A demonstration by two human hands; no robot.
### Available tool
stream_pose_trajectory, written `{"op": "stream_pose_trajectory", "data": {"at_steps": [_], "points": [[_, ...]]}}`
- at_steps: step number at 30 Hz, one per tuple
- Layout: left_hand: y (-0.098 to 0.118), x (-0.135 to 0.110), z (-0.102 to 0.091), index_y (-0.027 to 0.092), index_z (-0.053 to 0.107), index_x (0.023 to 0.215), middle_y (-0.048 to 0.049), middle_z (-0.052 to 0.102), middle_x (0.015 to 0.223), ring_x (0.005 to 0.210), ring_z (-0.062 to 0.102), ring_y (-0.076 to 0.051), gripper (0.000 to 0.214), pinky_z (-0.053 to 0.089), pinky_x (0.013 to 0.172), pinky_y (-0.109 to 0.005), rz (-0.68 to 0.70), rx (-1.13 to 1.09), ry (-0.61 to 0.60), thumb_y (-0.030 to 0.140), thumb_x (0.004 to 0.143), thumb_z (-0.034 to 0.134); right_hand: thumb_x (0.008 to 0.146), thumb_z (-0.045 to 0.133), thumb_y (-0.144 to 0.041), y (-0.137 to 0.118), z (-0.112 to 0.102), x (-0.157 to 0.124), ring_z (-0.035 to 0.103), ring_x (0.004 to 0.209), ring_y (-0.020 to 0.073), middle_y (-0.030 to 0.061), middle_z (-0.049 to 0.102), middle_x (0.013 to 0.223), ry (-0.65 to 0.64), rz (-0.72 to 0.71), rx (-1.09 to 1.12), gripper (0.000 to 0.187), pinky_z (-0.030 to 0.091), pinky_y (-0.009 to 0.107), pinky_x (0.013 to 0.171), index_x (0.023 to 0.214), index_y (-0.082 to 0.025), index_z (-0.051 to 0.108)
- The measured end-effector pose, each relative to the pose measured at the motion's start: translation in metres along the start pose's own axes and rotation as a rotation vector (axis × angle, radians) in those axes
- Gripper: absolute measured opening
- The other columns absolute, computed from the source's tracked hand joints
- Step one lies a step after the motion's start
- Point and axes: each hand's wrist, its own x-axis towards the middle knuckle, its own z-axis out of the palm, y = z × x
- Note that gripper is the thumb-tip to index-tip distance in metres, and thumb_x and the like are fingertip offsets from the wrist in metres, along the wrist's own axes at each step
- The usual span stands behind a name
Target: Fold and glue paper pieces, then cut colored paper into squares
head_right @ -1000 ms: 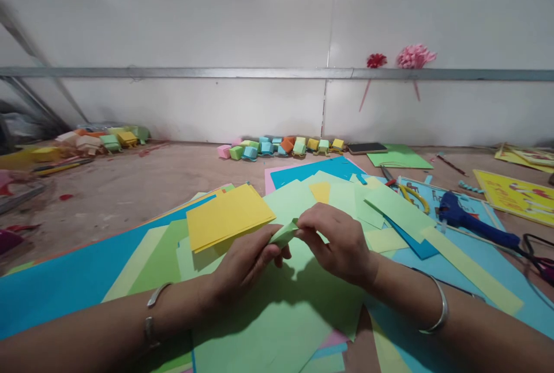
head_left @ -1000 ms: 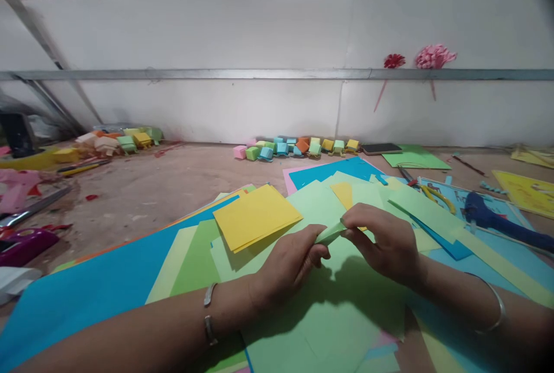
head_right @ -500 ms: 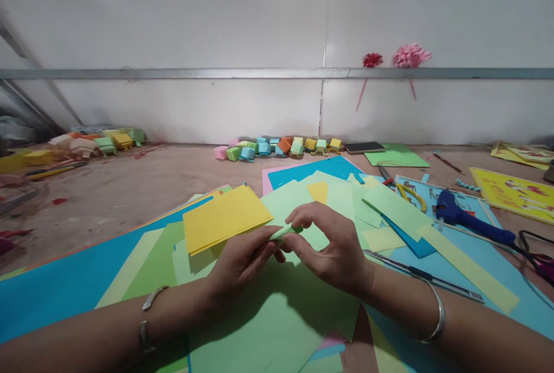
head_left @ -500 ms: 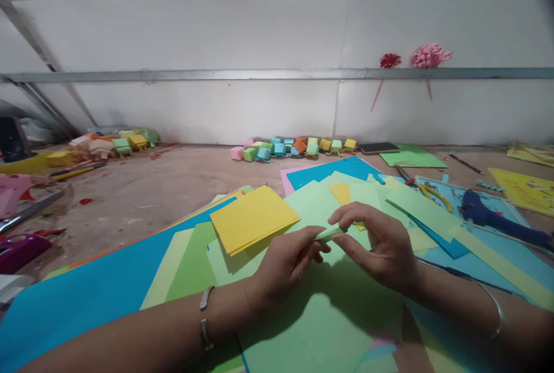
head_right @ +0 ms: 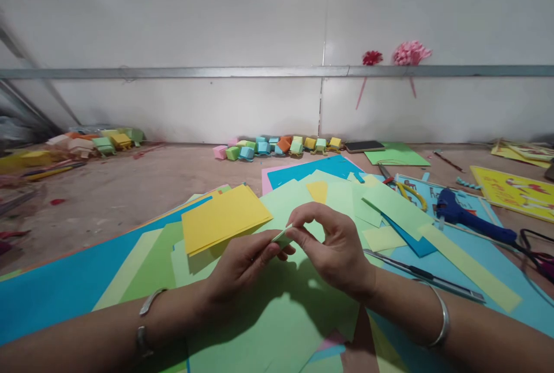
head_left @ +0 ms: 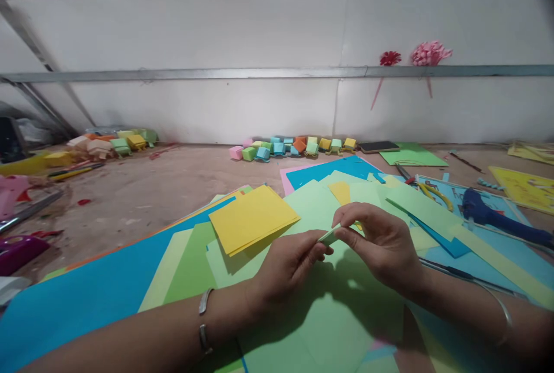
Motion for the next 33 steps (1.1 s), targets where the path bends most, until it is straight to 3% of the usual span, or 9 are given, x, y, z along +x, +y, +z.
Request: {"op": "stream_pose_trajectory", "data": {"at_steps": [7,10,14,18,23,28,32,33], "points": [[0.0033,-0.0005,0.0015,0.015,0.067,0.095,-0.006,0.069,0.08,0.073,0.063,-0.018,0.046,0.048,0.068,-0.029,-0.024,0.019,0.002,0.044,0.102,0.033,0.083,0.062,-0.008,-0.0003,0.0026,-0.0013,0.058,0.071,0.0124,-0.003,0.059,0.078,0.031,0.005,0.05,0.027,0.05,0.028,0.067,0.103,-0.026,0.061],[0.0029,0.0006,0.0011,0.016,0.068,0.088,-0.0069,0.065,0.082,0.077,0.058,-0.019,0.043,0.047,0.071,-0.031,0.075,0.176,0.073,0.042,0.101,0.036,0.082,0.061,-0.007,-0.0023,0.0015,-0.0004,0.057,0.069,0.0119,-0.0026,0.061,0.076,0.007,0.029,0.019,0.024,0.049,0.027,0.066,0.097,-0.025,0.066],[0.0022,0.0013,0.0,0.018,0.068,0.098,-0.0027,0.057,0.074,0.068,0.053,-0.016,0.023,0.044,0.064,-0.028,0.153,0.295,0.217,0.034,0.096,0.051,0.082,0.061,-0.01,-0.0027,0.0005,0.001,0.058,0.069,0.0123,-0.0017,0.063,0.076,0.002,0.043,-0.057,0.017,0.049,0.027,0.066,0.088,-0.023,0.069],[0.0011,0.0026,-0.0002,0.018,0.065,0.087,0.0013,0.054,0.067,0.055,0.047,-0.01,0.014,0.04,0.053,-0.022,0.136,0.241,0.22,0.029,0.091,0.06,0.082,0.059,-0.011,-0.0012,0.0022,-0.0004,0.058,0.066,0.0126,-0.0021,0.061,0.071,-0.029,0.044,-0.097,0.015,0.048,0.027,0.063,0.088,-0.023,0.067],[0.0036,0.0049,-0.0003,0.018,0.062,0.075,0.0006,0.056,0.067,0.06,0.05,-0.011,0.018,0.04,0.054,-0.021,0.101,0.146,0.216,0.026,0.091,0.06,0.084,0.056,-0.01,-0.0006,0.004,-0.004,0.057,0.065,0.0122,-0.0027,0.058,0.07,-0.082,0.046,-0.102,0.017,0.048,0.026,0.061,0.093,-0.023,0.064],[0.0068,0.0043,-0.0024,0.019,0.057,0.07,0.0027,0.052,0.065,0.059,0.047,-0.011,0.02,0.038,0.056,-0.023,0.033,0.035,0.285,0.025,0.089,0.061,0.075,0.075,-0.024,0.0033,0.0045,-0.0051,0.057,0.08,0.0164,0.0018,0.062,0.089,-0.062,0.026,-0.117,0.036,0.05,0.031,0.072,0.108,-0.023,0.06],[0.0053,0.0035,-0.0025,0.019,0.055,0.071,0.0033,0.049,0.065,0.059,0.042,-0.011,0.02,0.036,0.055,-0.023,-0.013,-0.035,0.32,0.026,0.089,0.059,0.084,0.065,-0.029,0.0055,0.0057,-0.0051,0.056,0.072,0.0149,0.002,0.064,0.08,-0.107,0.127,-0.127,0.009,0.048,0.029,0.064,0.087,-0.021,0.064],[0.0052,0.0034,-0.0021,0.019,0.055,0.071,0.0032,0.048,0.065,0.059,0.042,-0.011,0.019,0.036,0.055,-0.023,-0.016,-0.041,0.311,0.026,0.089,0.058,0.086,0.062,-0.03,0.0055,0.0057,-0.0048,0.056,0.069,0.0143,0.0014,0.063,0.074,-0.116,0.144,-0.129,0.011,0.047,0.028,0.062,0.08,-0.021,0.064]]}}
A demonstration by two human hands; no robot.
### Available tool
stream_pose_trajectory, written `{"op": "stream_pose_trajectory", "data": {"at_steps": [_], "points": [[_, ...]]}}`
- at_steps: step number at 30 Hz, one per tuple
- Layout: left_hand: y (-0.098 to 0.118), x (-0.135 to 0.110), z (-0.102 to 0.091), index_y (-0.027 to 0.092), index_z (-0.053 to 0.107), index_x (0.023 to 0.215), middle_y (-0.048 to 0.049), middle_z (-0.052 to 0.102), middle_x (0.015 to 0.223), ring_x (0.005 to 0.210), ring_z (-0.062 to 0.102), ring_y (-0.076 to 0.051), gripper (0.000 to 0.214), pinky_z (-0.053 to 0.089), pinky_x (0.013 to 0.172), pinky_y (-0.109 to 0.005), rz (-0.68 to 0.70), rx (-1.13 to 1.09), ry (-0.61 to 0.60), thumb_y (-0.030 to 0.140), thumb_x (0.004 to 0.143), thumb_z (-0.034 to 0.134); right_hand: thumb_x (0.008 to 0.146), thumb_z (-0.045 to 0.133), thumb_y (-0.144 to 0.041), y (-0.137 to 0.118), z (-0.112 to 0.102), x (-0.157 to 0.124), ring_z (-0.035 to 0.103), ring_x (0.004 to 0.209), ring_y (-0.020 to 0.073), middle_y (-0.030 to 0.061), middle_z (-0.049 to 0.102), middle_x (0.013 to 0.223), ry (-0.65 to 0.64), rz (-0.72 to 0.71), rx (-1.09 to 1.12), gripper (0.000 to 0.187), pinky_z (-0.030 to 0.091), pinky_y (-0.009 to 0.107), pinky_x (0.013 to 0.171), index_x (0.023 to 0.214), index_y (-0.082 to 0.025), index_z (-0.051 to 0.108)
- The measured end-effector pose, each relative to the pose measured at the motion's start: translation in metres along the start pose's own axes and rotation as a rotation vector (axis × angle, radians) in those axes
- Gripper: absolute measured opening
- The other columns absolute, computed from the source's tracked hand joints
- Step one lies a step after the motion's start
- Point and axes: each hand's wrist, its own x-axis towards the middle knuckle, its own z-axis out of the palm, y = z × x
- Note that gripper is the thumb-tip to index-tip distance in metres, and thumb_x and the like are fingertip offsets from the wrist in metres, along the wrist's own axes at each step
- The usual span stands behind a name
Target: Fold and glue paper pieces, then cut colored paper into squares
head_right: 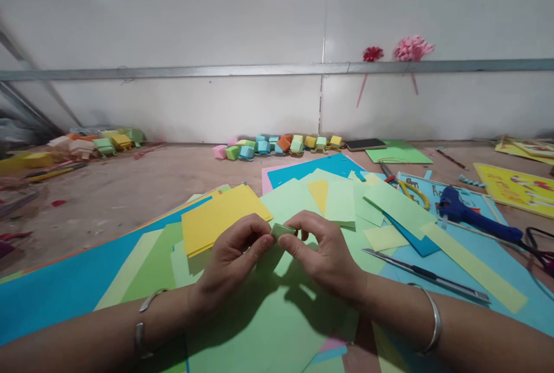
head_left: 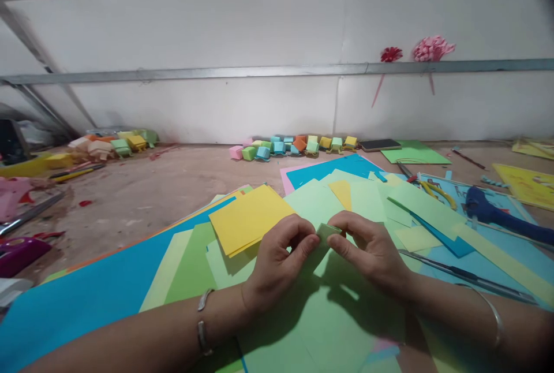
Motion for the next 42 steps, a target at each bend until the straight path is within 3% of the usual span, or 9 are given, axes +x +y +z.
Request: {"op": "stream_pose_trajectory", "data": {"at_steps": [7,11,16,21,29,33,36,39,42], "points": [[0.005,-0.001,0.002,0.019,0.052,0.07,0.003,0.046,0.063,0.058,0.04,-0.011,0.022,0.034,0.052,-0.023,-0.039,-0.042,-0.058,0.029,0.089,0.057,0.081,0.065,-0.027,-0.006,-0.006,0.004,0.055,0.057,0.0124,-0.0008,0.063,0.061,-0.001,0.066,-0.018,0.018,0.044,0.026,0.055,0.065,-0.02,0.065],[0.008,0.001,0.0,0.019,0.052,0.072,0.0036,0.045,0.063,0.057,0.039,-0.01,0.028,0.034,0.051,-0.023,-0.107,-0.125,-0.116,0.041,0.085,0.063,0.08,0.064,-0.029,-0.01,-0.005,0.005,0.053,0.056,0.0123,-0.0007,0.062,0.059,-0.043,0.126,-0.029,0.02,0.042,0.025,0.052,0.063,-0.02,0.063],[0.005,0.002,0.002,0.019,0.052,0.066,0.0057,0.039,0.056,0.052,0.034,-0.009,0.038,0.03,0.048,-0.022,-0.241,-0.228,-0.037,0.049,0.085,0.064,0.081,0.062,-0.034,-0.008,0.002,0.007,0.046,0.054,0.0105,-0.0029,0.054,0.057,-0.125,0.247,0.007,0.025,0.038,0.023,0.049,0.062,-0.019,0.057],[-0.001,0.003,0.005,0.019,0.051,0.065,0.008,0.037,0.051,0.046,0.03,-0.007,0.037,0.028,0.045,-0.021,-0.359,-0.365,0.008,0.048,0.082,0.068,0.08,0.057,-0.03,-0.006,0.006,0.004,0.036,0.051,0.0091,-0.0058,0.039,0.051,-0.163,0.245,-0.048,0.032,0.032,0.022,0.046,0.055,-0.021,0.04],[-0.002,0.007,0.006,0.019,0.048,0.064,0.008,0.036,0.05,0.046,0.03,-0.006,0.043,0.026,0.043,-0.02,-0.346,-0.31,-0.045,0.054,0.08,0.067,0.081,0.059,-0.027,0.002,0.003,0.007,0.039,0.051,0.0092,-0.0049,0.046,0.053,-0.166,0.167,-0.131,0.026,0.032,0.022,0.046,0.058,-0.02,0.048],[-0.001,0.009,0.003,0.019,0.053,0.064,0.004,0.044,0.055,0.052,0.038,-0.009,0.044,0.033,0.048,-0.023,-0.297,-0.261,-0.099,0.058,0.079,0.067,0.079,0.061,-0.022,-0.003,-0.001,0.009,0.046,0.057,0.0106,-0.0013,0.06,0.067,-0.141,0.084,-0.128,0.004,0.037,0.023,0.05,0.076,-0.019,0.063],[0.001,0.009,0.001,0.018,0.06,0.072,0.0004,0.054,0.062,0.056,0.044,-0.012,0.04,0.038,0.051,-0.025,-0.311,-0.241,-0.102,0.057,0.076,0.069,0.078,0.06,-0.022,-0.005,-0.004,0.009,0.047,0.055,0.0106,-0.0023,0.058,0.063,-0.072,0.195,-0.003,0.007,0.038,0.024,0.05,0.073,-0.019,0.063],[0.0,0.009,0.0,0.017,0.065,0.079,0.0003,0.059,0.068,0.057,0.046,-0.011,0.029,0.039,0.053,-0.024,-0.299,-0.114,-0.082,0.043,0.071,0.076,0.078,0.062,-0.025,-0.002,-0.006,0.009,0.051,0.057,0.012,-0.0026,0.057,0.063,0.059,0.271,0.098,0.008,0.041,0.025,0.052,0.073,-0.02,0.062],[-0.002,0.008,0.0,0.018,0.065,0.074,0.0007,0.06,0.066,0.057,0.048,-0.012,0.015,0.04,0.054,-0.024,-0.233,-0.001,-0.029,0.031,0.079,0.068,0.078,0.06,-0.02,0.003,-0.009,0.011,0.05,0.058,0.0133,-0.0017,0.055,0.064,0.093,0.11,-0.072,0.006,0.041,0.027,0.053,0.072,-0.021,0.059]]}}
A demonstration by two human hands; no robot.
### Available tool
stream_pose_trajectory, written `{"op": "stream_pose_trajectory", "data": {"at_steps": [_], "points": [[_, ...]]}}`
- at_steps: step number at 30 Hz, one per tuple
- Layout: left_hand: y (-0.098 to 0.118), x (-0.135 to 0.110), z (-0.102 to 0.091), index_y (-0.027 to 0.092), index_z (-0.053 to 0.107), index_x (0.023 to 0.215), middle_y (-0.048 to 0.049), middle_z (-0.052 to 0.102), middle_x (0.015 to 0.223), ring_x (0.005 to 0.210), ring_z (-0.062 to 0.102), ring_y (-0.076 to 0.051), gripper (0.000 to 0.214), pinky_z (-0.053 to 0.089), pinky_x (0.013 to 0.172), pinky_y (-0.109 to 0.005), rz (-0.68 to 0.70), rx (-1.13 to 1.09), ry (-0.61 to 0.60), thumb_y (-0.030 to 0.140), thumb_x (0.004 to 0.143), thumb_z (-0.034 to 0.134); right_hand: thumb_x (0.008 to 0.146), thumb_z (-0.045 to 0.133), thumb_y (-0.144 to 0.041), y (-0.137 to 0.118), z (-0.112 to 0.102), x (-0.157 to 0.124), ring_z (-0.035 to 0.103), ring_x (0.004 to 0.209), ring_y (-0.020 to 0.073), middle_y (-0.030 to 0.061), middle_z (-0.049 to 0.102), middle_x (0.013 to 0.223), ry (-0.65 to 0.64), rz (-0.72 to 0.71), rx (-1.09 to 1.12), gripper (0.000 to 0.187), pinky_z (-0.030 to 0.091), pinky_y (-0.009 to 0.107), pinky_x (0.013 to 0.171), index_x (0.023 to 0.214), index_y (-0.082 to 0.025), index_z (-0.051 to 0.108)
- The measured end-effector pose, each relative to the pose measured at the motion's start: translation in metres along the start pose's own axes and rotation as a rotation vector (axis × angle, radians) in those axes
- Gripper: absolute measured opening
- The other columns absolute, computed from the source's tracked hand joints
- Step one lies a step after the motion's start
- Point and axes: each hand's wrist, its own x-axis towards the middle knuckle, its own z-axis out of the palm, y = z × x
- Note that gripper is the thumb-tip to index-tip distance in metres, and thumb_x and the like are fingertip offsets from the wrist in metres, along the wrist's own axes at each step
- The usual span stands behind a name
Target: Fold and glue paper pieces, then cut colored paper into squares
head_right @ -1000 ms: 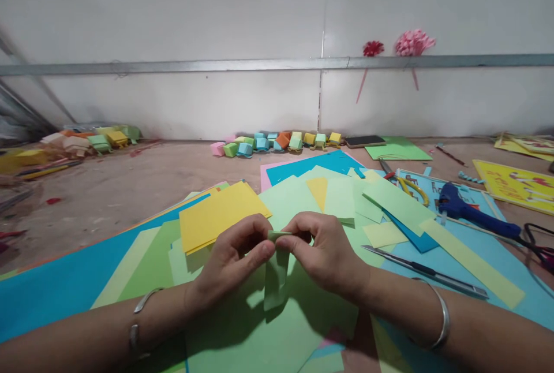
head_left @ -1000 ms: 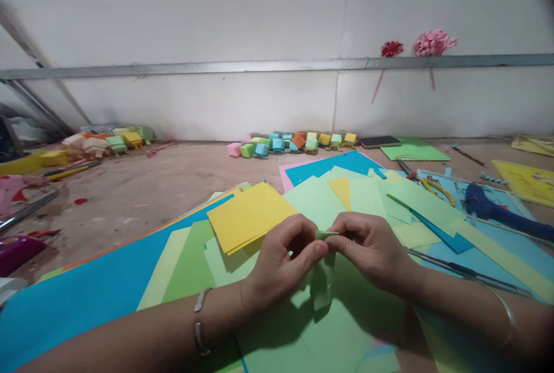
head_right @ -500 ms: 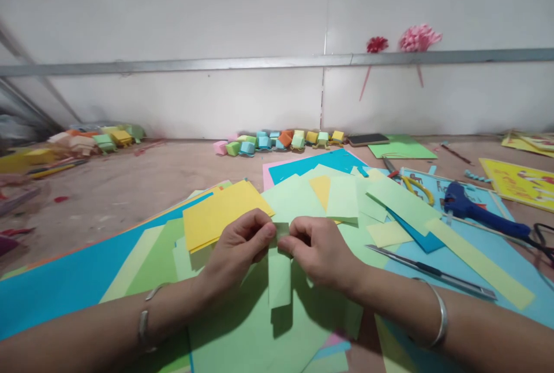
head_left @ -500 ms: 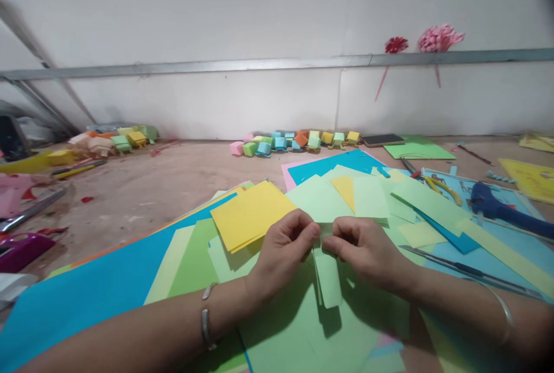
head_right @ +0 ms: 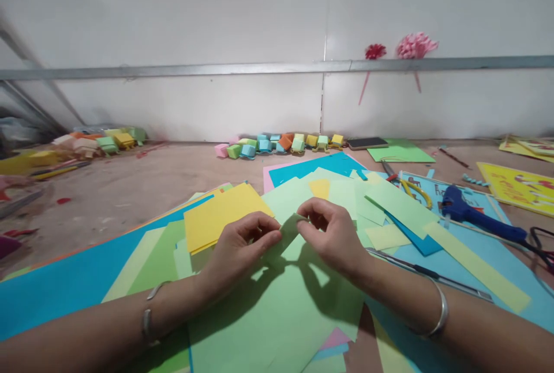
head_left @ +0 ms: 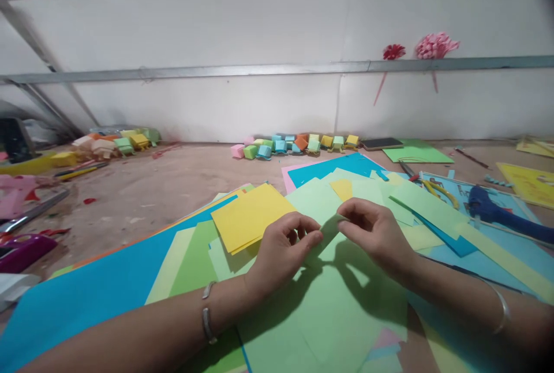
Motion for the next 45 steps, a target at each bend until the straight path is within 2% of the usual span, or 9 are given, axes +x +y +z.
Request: {"op": "stream_pose_trajectory", "data": {"at_steps": [4,7,9,13,19,23,29,33,45], "points": [[-0.002,0.0,0.0,0.018,0.064,0.072,-0.0004,0.063,0.068,0.064,0.054,-0.014,0.012,0.043,0.061,-0.026,0.207,0.123,0.038,0.02,0.084,0.063,0.08,0.057,-0.013,0.001,-0.002,0.001,0.056,0.077,0.0183,0.0051,0.063,0.08,0.012,-0.427,-0.322,0.01,0.045,0.032,0.068,0.082,-0.02,0.064],[-0.005,0.002,-0.001,0.02,0.066,0.072,-0.0022,0.065,0.072,0.074,0.058,-0.017,0.013,0.045,0.068,-0.03,0.306,0.205,0.042,0.019,0.085,0.063,0.082,0.054,-0.011,-0.001,-0.003,0.001,0.054,0.067,0.016,0.0037,0.061,0.07,-0.055,-0.472,-0.393,0.016,0.043,0.029,0.062,0.073,-0.02,0.063],[-0.007,0.004,-0.001,0.021,0.067,0.082,-0.0038,0.067,0.083,0.085,0.058,-0.021,0.006,0.046,0.078,-0.035,0.282,0.209,0.139,0.025,0.08,0.071,0.081,0.055,-0.014,0.0,-0.004,0.003,0.054,0.062,0.0143,0.0026,0.062,0.066,-0.008,-0.331,-0.321,0.015,0.042,0.028,0.058,0.069,-0.02,0.062],[-0.01,0.006,0.001,0.022,0.056,0.115,-0.0091,0.061,0.117,0.109,0.056,-0.026,0.063,0.046,0.095,-0.044,0.076,-0.157,0.294,0.04,0.063,0.086,0.079,0.066,-0.033,0.005,-0.002,0.006,0.056,0.057,0.0134,0.0019,0.064,0.064,0.188,0.184,0.101,0.015,0.044,0.026,0.053,0.075,-0.018,0.067],[-0.005,0.001,0.005,0.017,0.065,0.114,-0.0112,0.069,0.108,0.096,0.065,-0.025,0.051,0.052,0.086,-0.041,-0.113,-0.476,-0.084,0.049,0.077,0.075,0.074,0.073,-0.04,0.001,0.018,-0.007,0.061,0.058,0.0138,0.002,0.068,0.066,-0.015,0.391,0.424,0.023,0.05,0.028,0.058,0.078,-0.018,0.066],[-0.003,-0.001,0.006,0.017,0.076,0.095,-0.01,0.074,0.101,0.095,0.067,-0.024,0.038,0.051,0.088,-0.039,-0.057,-0.393,-0.115,0.052,0.084,0.067,0.077,0.065,-0.028,0.004,0.019,-0.01,0.056,0.059,0.0128,0.0025,0.068,0.071,-0.174,0.172,0.126,0.011,0.046,0.027,0.055,0.073,-0.019,0.066],[-0.014,-0.003,0.007,0.018,0.076,0.094,-0.0082,0.076,0.091,0.086,0.069,-0.021,0.029,0.053,0.078,-0.035,-0.012,-0.191,-0.062,0.041,0.091,0.059,0.085,0.056,-0.012,0.002,0.0,-0.001,0.055,0.07,0.0126,0.0031,0.06,0.085,0.118,-0.329,-0.086,0.009,0.047,0.026,0.06,0.088,-0.019,0.061],[-0.014,-0.004,0.006,0.016,0.075,0.087,-0.0053,0.073,0.079,0.073,0.066,-0.018,0.023,0.05,0.069,-0.03,0.072,-0.041,-0.116,0.029,0.09,0.055,0.086,0.057,-0.002,-0.012,-0.007,-0.003,0.06,0.093,0.0151,0.0069,0.062,0.1,0.064,-0.594,-0.096,0.027,0.053,0.029,0.079,0.106,-0.019,0.062],[-0.007,-0.004,0.004,0.016,0.072,0.09,-0.0044,0.074,0.075,0.068,0.066,-0.016,0.025,0.052,0.066,-0.027,0.128,-0.024,-0.152,0.011,0.081,0.049,0.083,0.056,-0.001,-0.022,-0.014,-0.001,0.065,0.077,0.0146,0.007,0.07,0.087,-0.043,-0.718,-0.235,0.018,0.054,0.027,0.068,0.089,-0.017,0.063]]}}
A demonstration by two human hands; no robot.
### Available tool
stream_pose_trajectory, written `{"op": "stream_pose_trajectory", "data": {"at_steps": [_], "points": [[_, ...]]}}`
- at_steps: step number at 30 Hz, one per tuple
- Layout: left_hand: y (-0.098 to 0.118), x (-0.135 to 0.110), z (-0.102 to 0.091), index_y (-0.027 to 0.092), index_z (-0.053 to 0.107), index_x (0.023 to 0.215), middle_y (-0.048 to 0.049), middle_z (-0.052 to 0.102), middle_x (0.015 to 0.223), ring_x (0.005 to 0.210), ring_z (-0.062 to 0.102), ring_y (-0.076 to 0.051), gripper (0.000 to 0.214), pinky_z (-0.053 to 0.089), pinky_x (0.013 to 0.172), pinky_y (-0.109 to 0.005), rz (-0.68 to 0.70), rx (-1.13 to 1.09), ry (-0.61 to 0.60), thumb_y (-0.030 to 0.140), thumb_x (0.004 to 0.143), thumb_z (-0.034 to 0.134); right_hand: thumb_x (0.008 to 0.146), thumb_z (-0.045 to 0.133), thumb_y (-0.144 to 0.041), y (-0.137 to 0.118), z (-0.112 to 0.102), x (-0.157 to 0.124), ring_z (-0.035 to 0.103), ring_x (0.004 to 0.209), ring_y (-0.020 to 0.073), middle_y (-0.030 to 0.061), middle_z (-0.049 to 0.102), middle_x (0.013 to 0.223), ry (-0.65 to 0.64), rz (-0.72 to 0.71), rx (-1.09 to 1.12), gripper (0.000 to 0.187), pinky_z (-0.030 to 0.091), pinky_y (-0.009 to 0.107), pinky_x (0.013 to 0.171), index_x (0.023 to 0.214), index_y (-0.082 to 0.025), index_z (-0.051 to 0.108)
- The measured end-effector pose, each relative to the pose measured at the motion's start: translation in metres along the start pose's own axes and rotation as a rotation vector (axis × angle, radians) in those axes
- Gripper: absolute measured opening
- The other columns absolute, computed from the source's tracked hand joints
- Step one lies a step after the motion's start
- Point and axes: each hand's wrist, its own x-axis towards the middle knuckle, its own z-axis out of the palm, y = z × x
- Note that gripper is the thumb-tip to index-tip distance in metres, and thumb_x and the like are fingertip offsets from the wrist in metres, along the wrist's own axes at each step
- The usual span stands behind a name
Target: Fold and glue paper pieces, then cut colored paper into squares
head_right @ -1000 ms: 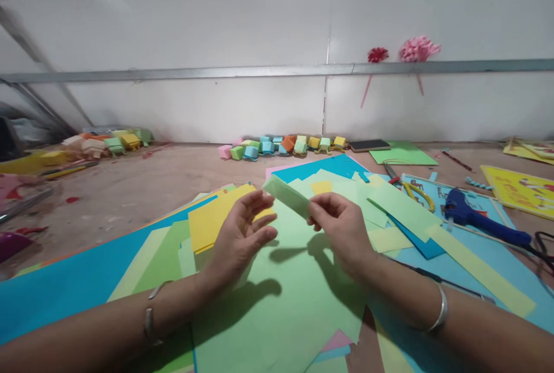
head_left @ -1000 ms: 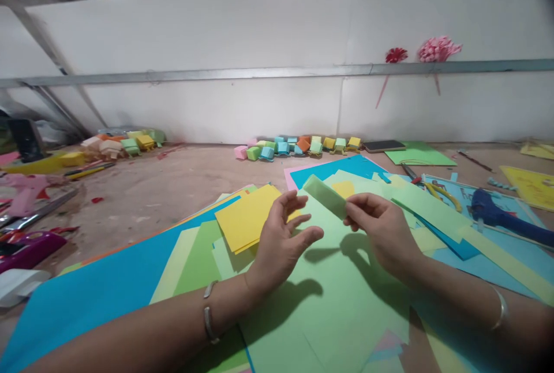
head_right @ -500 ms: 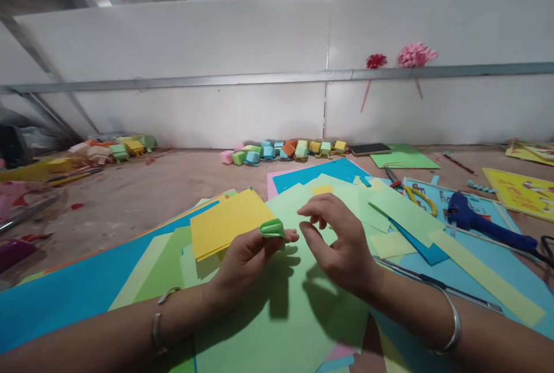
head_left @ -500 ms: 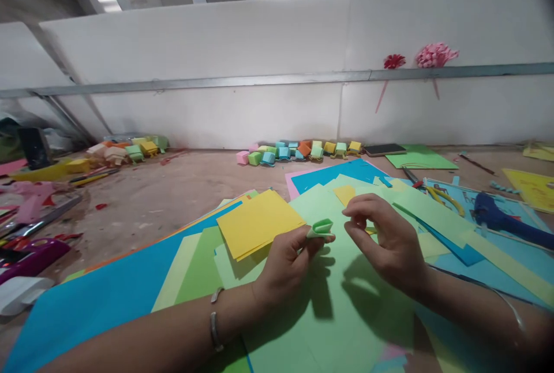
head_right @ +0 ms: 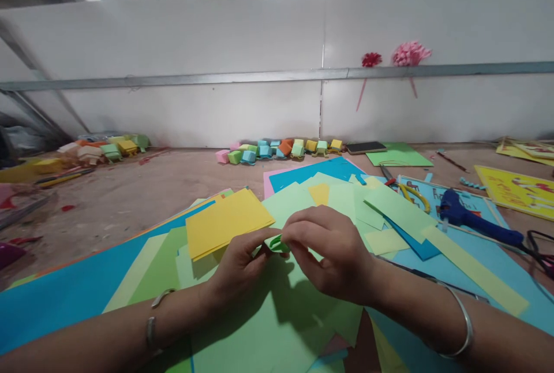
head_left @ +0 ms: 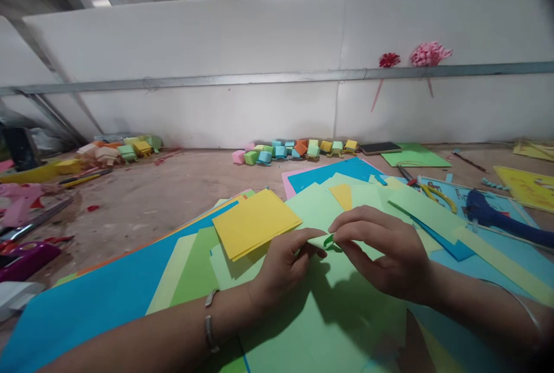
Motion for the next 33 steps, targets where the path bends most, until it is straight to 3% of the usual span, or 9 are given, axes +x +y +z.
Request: {"op": "stream_pose_trajectory", "data": {"at_steps": [2,7,11,14,20,23,25,29,33], "points": [[-0.003,0.0,-0.001,0.016,0.071,0.092,-0.0035,0.073,0.074,0.067,0.066,-0.015,0.027,0.051,0.065,-0.027,0.026,0.046,0.017,0.009,0.078,0.048,0.083,0.057,-0.002,0.002,-0.001,0.001,0.065,0.077,0.0147,0.0073,0.07,0.085,-0.001,0.02,0.003,0.017,0.055,0.027,0.068,0.09,-0.017,0.063],[-0.008,0.0,-0.002,0.016,0.067,0.073,-0.0025,0.069,0.065,0.061,0.062,-0.014,0.022,0.047,0.06,-0.025,0.146,0.19,-0.003,0.008,0.077,0.047,0.083,0.059,-0.002,0.003,-0.006,0.004,0.066,0.075,0.0143,0.0061,0.069,0.08,0.0,0.029,-0.015,0.016,0.055,0.025,0.066,0.089,-0.017,0.063],[-0.006,0.001,-0.002,0.017,0.067,0.076,-0.0034,0.07,0.066,0.061,0.064,-0.015,0.021,0.047,0.06,-0.024,0.178,0.191,-0.035,0.013,0.083,0.048,0.083,0.058,-0.004,0.002,-0.009,0.008,0.065,0.069,0.0133,0.0036,0.068,0.074,0.017,0.072,-0.067,0.015,0.054,0.023,0.064,0.084,-0.019,0.061],[-0.003,0.002,-0.003,0.017,0.067,0.074,-0.0043,0.071,0.066,0.062,0.065,-0.015,0.024,0.048,0.063,-0.025,0.12,0.172,-0.066,0.015,0.085,0.046,0.084,0.056,-0.007,0.001,-0.011,0.01,0.065,0.067,0.0129,0.0022,0.069,0.074,-0.009,0.16,-0.066,0.014,0.054,0.023,0.063,0.083,-0.02,0.061],[-0.001,0.004,-0.003,0.016,0.067,0.07,-0.0036,0.07,0.064,0.061,0.063,-0.014,0.026,0.048,0.062,-0.025,-0.021,0.025,-0.098,0.016,0.084,0.045,0.087,0.059,-0.012,0.006,-0.017,0.012,0.067,0.063,0.0115,-0.0002,0.072,0.075,-0.051,0.375,0.111,0.019,0.055,0.02,0.063,0.102,-0.022,0.063],[0.001,0.005,-0.003,0.016,0.065,0.066,-0.0037,0.068,0.063,0.059,0.062,-0.013,0.028,0.046,0.061,-0.024,-0.073,-0.007,-0.092,0.017,0.086,0.045,0.093,0.058,-0.026,0.01,-0.018,0.014,0.068,0.07,0.0122,0.002,0.073,0.082,-0.145,0.344,0.121,0.018,0.055,0.021,0.065,0.109,-0.022,0.064],[0.002,0.005,-0.003,0.015,0.064,0.066,-0.004,0.068,0.063,0.059,0.062,-0.013,0.028,0.046,0.06,-0.024,-0.105,-0.017,-0.087,0.018,0.087,0.046,0.089,0.064,-0.041,0.012,-0.017,0.014,0.067,0.069,0.0135,0.0036,0.072,0.082,-0.184,0.315,0.092,0.033,0.055,0.023,0.064,0.113,-0.019,0.063],[0.001,0.005,-0.001,0.015,0.065,0.066,-0.0043,0.068,0.06,0.058,0.062,-0.013,0.03,0.046,0.06,-0.023,-0.098,-0.024,-0.14,0.019,0.088,0.045,0.088,0.064,-0.028,0.013,-0.011,0.013,0.057,0.053,0.0098,-0.0007,0.065,0.063,-0.228,0.422,0.085,0.011,0.045,0.019,0.05,0.082,-0.019,0.068],[0.003,0.006,-0.002,0.015,0.067,0.065,-0.0043,0.067,0.058,0.056,0.061,-0.013,0.031,0.045,0.061,-0.022,-0.068,0.015,-0.226,0.022,0.088,0.047,0.081,0.064,-0.019,0.015,-0.01,0.013,0.053,0.048,0.0092,-0.0015,0.061,0.054,-0.227,0.672,0.209,0.017,0.04,0.019,0.046,0.064,-0.018,0.064]]}}
